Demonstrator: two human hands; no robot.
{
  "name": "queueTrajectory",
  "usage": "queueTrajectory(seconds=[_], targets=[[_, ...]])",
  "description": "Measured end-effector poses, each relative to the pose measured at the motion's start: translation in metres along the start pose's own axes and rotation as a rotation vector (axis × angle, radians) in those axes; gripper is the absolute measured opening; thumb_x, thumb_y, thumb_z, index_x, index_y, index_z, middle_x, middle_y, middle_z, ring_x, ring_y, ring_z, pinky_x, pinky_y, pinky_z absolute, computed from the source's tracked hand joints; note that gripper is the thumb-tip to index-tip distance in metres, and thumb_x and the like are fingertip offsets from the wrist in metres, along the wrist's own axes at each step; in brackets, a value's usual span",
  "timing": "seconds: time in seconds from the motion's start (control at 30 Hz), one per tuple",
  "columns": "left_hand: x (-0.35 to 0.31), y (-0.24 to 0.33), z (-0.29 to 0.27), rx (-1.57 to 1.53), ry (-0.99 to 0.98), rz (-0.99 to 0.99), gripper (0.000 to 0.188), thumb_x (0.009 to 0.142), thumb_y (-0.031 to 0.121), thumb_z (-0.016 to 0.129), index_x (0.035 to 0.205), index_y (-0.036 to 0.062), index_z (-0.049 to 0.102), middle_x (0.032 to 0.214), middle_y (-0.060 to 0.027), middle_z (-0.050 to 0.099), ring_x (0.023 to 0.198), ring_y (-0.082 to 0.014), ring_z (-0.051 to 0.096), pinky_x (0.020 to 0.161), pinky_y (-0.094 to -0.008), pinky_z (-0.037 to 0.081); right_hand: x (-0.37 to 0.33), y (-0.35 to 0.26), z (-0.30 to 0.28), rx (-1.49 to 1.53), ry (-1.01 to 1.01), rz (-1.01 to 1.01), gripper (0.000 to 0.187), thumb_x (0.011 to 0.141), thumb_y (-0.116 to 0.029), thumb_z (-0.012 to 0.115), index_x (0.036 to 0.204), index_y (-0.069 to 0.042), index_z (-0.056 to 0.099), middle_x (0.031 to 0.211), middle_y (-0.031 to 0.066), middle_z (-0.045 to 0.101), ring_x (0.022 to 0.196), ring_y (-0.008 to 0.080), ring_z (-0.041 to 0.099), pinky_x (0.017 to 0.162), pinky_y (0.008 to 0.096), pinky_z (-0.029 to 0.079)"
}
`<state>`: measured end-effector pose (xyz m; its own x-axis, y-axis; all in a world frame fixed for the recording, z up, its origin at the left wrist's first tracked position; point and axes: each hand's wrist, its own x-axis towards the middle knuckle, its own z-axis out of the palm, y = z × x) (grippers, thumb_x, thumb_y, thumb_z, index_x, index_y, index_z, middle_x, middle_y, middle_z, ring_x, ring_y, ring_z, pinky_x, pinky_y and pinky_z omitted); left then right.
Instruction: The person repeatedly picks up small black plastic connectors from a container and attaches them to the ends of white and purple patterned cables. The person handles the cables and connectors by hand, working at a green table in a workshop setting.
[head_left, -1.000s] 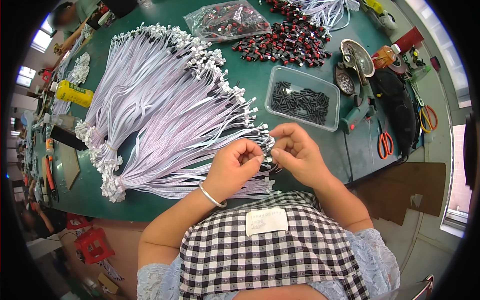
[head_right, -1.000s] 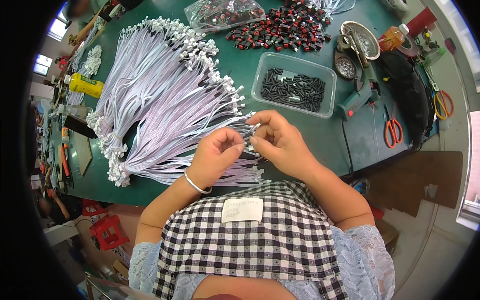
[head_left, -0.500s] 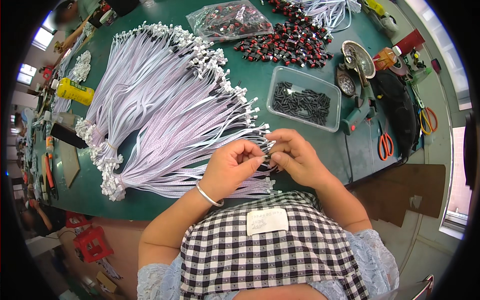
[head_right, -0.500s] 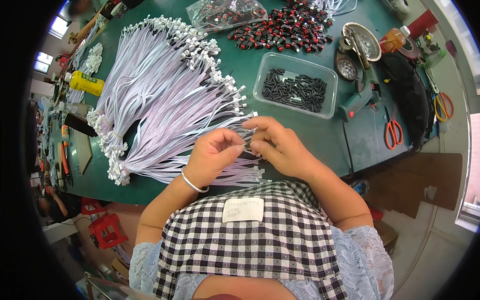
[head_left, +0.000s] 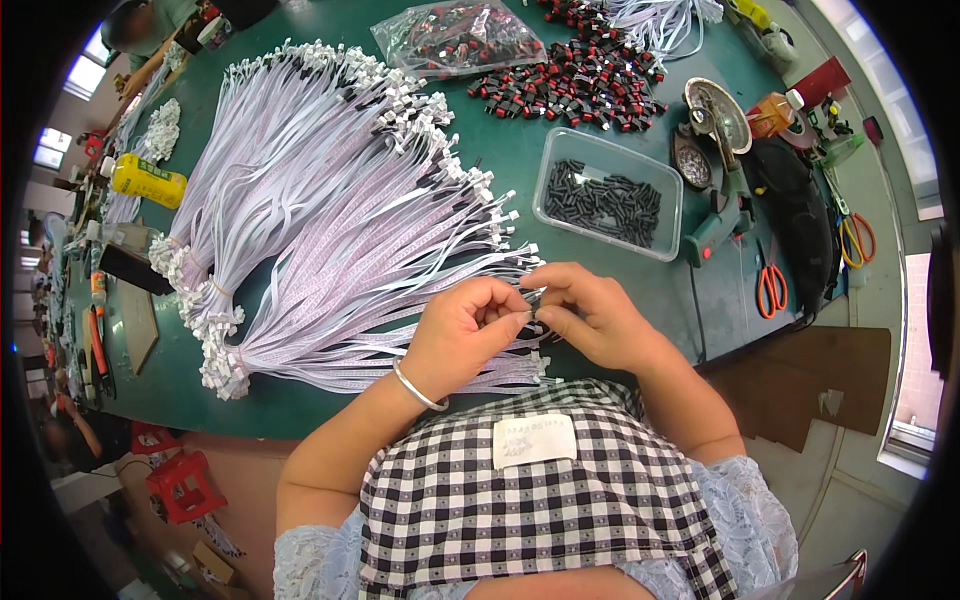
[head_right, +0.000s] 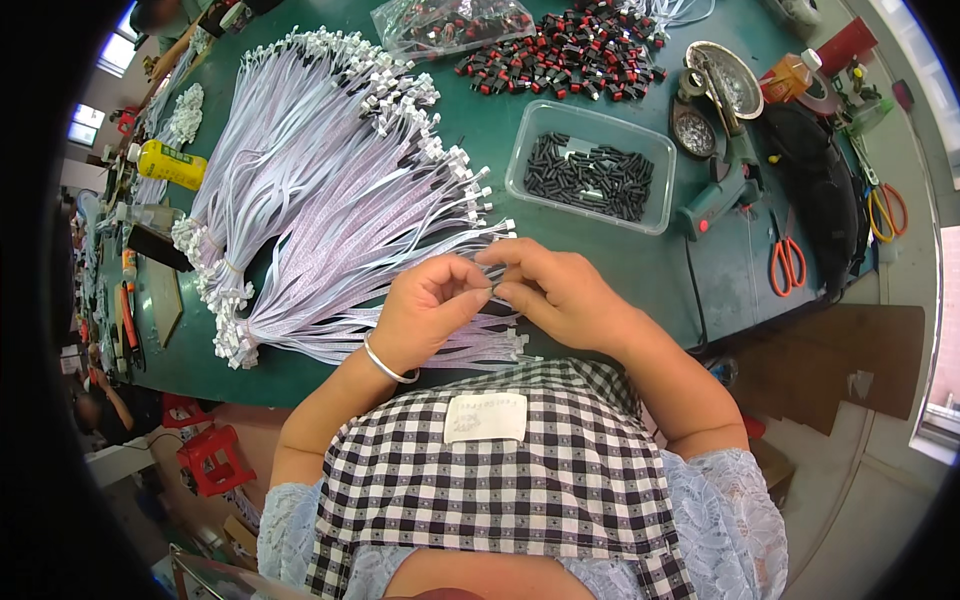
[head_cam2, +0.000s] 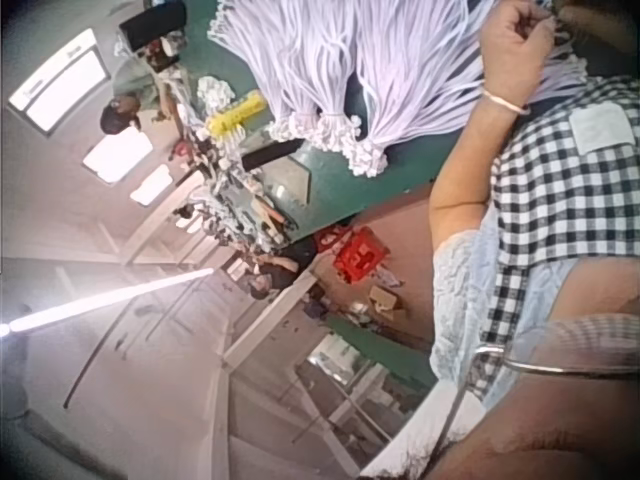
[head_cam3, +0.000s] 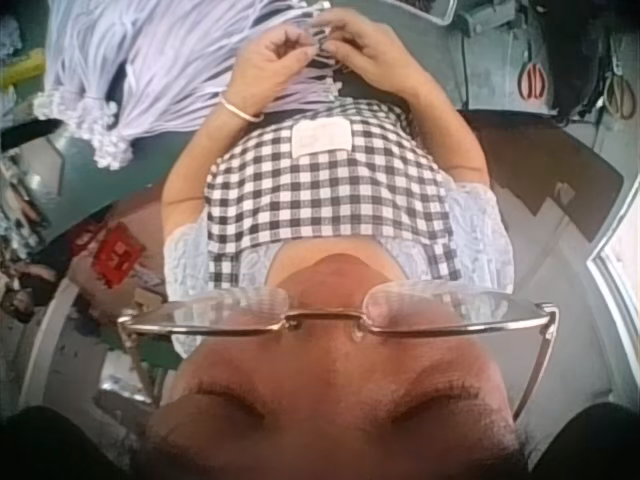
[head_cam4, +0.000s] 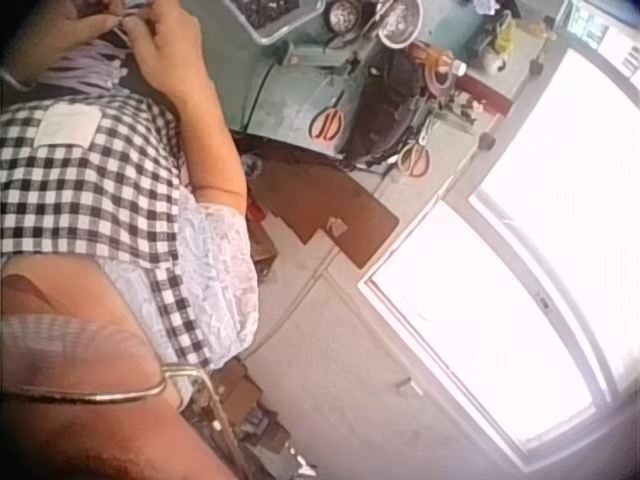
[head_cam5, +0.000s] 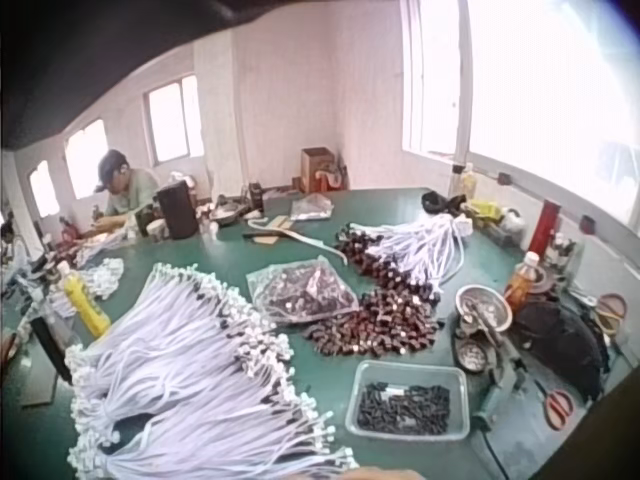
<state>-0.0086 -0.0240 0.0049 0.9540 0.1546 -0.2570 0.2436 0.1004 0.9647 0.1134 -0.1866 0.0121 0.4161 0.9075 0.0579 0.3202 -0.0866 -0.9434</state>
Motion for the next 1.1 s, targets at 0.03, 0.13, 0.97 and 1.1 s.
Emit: queueTrajectory(seconds=[0.03, 0.13, 0.97, 1.1], targets=[[0.0, 0.0, 0.0, -0.033, -0.002, -0.012, 0.012, 0.085, 0.002, 0.062, 0.096, 0.0007, 0.059, 0.082, 0.0018, 0.058, 0.068, -0.0022, 0.05, 0.059, -0.0164, 0.042, 0.001, -0.001, 0.0, -0.061, -0.009, -0.005, 0.03, 0.083, -0.008, 0.063, 0.111, -0.007, 0.054, 0.075, 0.0067, 0.06, 0.066, 0.0202, 0.059, 0.062, 0.0301, 0.046], [0.0, 0.001, 0.0, -0.092, -0.003, -0.028, 0.012, 0.085, 0.003, 0.063, 0.096, 0.001, 0.059, 0.082, 0.0008, 0.058, 0.068, -0.0034, 0.052, 0.06, -0.017, 0.043, 0.002, 0.001, -0.004, -0.208, 0.025, -0.031, 0.022, 0.08, -0.009, 0.066, 0.101, -0.008, 0.059, 0.079, 0.0079, 0.062, 0.069, 0.0241, 0.06, 0.063, 0.0325, 0.046], [-0.011, 0.015, -0.005, 0.203, -0.018, -0.005, 0.03, 0.08, 0.0, 0.066, 0.107, 0.0014, 0.054, 0.084, -0.0051, 0.064, 0.07, -0.0069, 0.06, 0.062, -0.0201, 0.048, 0.006, -0.005, -0.005, -0.202, -0.147, -0.122, 0.009, 0.077, -0.011, 0.067, 0.084, -0.006, 0.065, 0.081, 0.0062, 0.065, 0.073, 0.025, 0.062, 0.064, 0.0342, 0.048], [-0.008, 0.014, -0.002, 0.262, 0.058, 0.193, 0.025, 0.078, 0.001, 0.068, 0.101, 0.0024, 0.057, 0.081, -0.007, 0.066, 0.07, -0.0103, 0.064, 0.062, -0.0221, 0.05, 0.009, -0.009, -0.007, -0.183, -0.14, -0.044, 0.009, 0.079, -0.013, 0.066, 0.086, -0.007, 0.066, 0.08, 0.0055, 0.066, 0.073, 0.0243, 0.062, 0.064, 0.0338, 0.048]])
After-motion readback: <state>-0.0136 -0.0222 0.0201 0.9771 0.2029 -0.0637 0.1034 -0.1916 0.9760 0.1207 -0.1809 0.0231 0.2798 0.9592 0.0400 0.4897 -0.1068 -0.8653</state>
